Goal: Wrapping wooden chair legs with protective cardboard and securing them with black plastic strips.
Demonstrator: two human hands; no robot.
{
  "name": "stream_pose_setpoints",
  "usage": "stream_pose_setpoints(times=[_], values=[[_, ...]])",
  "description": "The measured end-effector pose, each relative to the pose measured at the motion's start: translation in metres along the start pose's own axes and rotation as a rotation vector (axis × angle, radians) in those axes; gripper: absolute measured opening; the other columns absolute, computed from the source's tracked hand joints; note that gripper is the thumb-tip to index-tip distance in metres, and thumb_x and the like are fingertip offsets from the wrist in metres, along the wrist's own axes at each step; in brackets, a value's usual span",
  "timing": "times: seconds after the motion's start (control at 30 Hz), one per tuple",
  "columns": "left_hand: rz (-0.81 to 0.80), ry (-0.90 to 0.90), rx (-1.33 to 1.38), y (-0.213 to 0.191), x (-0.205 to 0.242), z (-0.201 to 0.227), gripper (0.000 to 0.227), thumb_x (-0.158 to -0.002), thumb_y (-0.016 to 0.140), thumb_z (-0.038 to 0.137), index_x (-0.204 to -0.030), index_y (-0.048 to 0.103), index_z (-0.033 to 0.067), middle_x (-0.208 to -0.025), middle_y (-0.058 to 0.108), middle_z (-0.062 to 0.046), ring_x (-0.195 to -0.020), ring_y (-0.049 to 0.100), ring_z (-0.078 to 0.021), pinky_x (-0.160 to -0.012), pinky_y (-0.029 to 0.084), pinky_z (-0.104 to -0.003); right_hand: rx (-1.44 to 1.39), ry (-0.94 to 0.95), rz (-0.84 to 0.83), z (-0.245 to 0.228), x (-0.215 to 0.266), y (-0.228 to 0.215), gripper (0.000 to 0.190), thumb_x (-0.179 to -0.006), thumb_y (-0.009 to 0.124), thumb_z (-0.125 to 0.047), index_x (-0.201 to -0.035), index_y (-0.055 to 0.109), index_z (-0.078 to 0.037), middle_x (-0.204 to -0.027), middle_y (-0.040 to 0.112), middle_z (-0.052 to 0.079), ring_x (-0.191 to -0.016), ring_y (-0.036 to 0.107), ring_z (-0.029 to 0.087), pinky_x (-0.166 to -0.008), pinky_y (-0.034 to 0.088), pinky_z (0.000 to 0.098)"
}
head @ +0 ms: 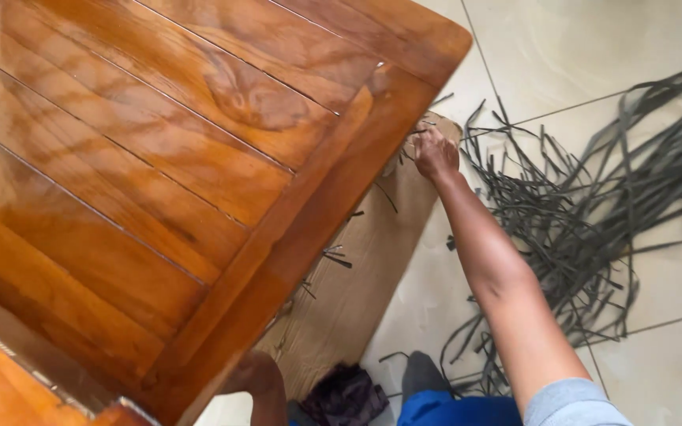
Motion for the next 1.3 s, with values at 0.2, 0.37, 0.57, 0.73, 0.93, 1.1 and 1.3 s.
stream_pose_setpoints(times=[0.2, 0.37, 0.57, 0.73, 0.93, 1.1, 1.3], values=[[-0.034, -0.059, 0.122, -0.008, 0.055, -0.092, 0.053, -0.109, 0.046, 0.020, -0.121, 0.036, -0.0306, -0.119, 0.046, -0.051, -0.102, 0.050, -0.0604, -0.097, 0.042, -0.062, 0.065, 0.002, -0.002, 0.015, -0.048, 0.062, 0.032, -0.105, 0.046, -0.028, -0.125, 0.064, -0.011, -0.131, 0.062, 0.012, -0.102, 0.067, 0.040, -0.090, 0.048, 0.0555], [-0.060, -0.144, 0.269, 0.019, 0.060, -0.095, 0.051, -0.106, 0.053, 0.017, -0.126, 0.032, -0.0257, -0.123, 0.044, -0.046, -0.105, 0.050, -0.0540, -0.098, 0.043, -0.058, 0.146, -0.007, 0.019, 0.035, -0.037, 0.086, 0.030, -0.105, 0.049, -0.027, -0.123, 0.064, -0.009, -0.121, 0.063, 0.014, -0.103, 0.068, 0.040, -0.091, 0.050, 0.0540], [-0.077, -0.235, 0.474, 0.033, 0.023, -0.054, 0.056, -0.103, 0.061, 0.013, -0.132, 0.027, -0.0199, -0.127, 0.042, -0.039, -0.109, 0.050, -0.0463, -0.098, 0.044, -0.054, 0.246, 0.039, 0.012, 0.048, 0.034, 0.084, 0.027, -0.105, 0.050, -0.028, -0.119, 0.063, -0.008, -0.110, 0.066, 0.015, -0.103, 0.071, 0.039, -0.093, 0.050, 0.0526], [-0.089, -0.312, 0.639, -0.017, -0.074, 0.097, 0.062, -0.101, 0.067, 0.011, -0.136, 0.023, -0.0161, -0.129, 0.041, -0.035, -0.111, 0.049, -0.0413, -0.098, 0.045, -0.051, 0.359, 0.234, -0.185, 0.035, 0.130, 0.049, 0.029, -0.109, 0.042, -0.037, -0.116, 0.060, -0.015, -0.105, 0.075, 0.009, -0.104, 0.075, 0.034, -0.097, 0.045, 0.0530], [0.118, -0.170, 0.984, 0.011, -0.080, 0.108, 0.022, -0.089, 0.077, 0.001, -0.070, 0.066, -0.0059, -0.068, 0.064, -0.022, -0.067, 0.056, -0.0205, -0.086, 0.048, -0.041, 0.241, 0.297, -0.263, 0.030, 0.249, 0.012, 0.033, -0.104, 0.046, -0.031, -0.101, 0.070, -0.009, -0.095, 0.076, 0.018, -0.100, 0.076, 0.040, -0.087, 0.054, 0.0527], [-0.039, -0.413, 1.147, -0.060, -0.153, 0.158, 0.031, -0.081, 0.081, -0.011, -0.108, 0.066, -0.0061, -0.101, 0.069, -0.020, -0.102, 0.069, -0.0292, -0.106, 0.046, -0.049, 0.173, 0.402, -0.274, 0.029, 0.310, -0.024, 0.042, -0.100, 0.050, -0.038, -0.099, 0.077, -0.006, -0.094, 0.078, 0.023, -0.101, 0.075, 0.043, -0.083, 0.059, 0.0539], [-0.294, -0.453, 1.327, -0.101, -0.181, 0.167, 0.053, -0.077, 0.089, -0.003, -0.121, 0.062, 0.0078, -0.108, 0.064, -0.008, -0.099, 0.055, -0.0149, -0.100, 0.046, -0.038, 0.117, 0.575, -0.390, 0.020, 0.342, -0.048, 0.045, -0.097, 0.053, -0.039, -0.104, 0.083, -0.006, -0.107, 0.078, 0.026, -0.114, 0.071, 0.045, -0.096, 0.055, 0.0557]])
Point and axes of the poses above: each hand's wrist, its own x-axis away from the middle knuckle, its own y-axis out of the palm, z = x × y, the point moved 2 cm from there along -x, towards the middle knuckle
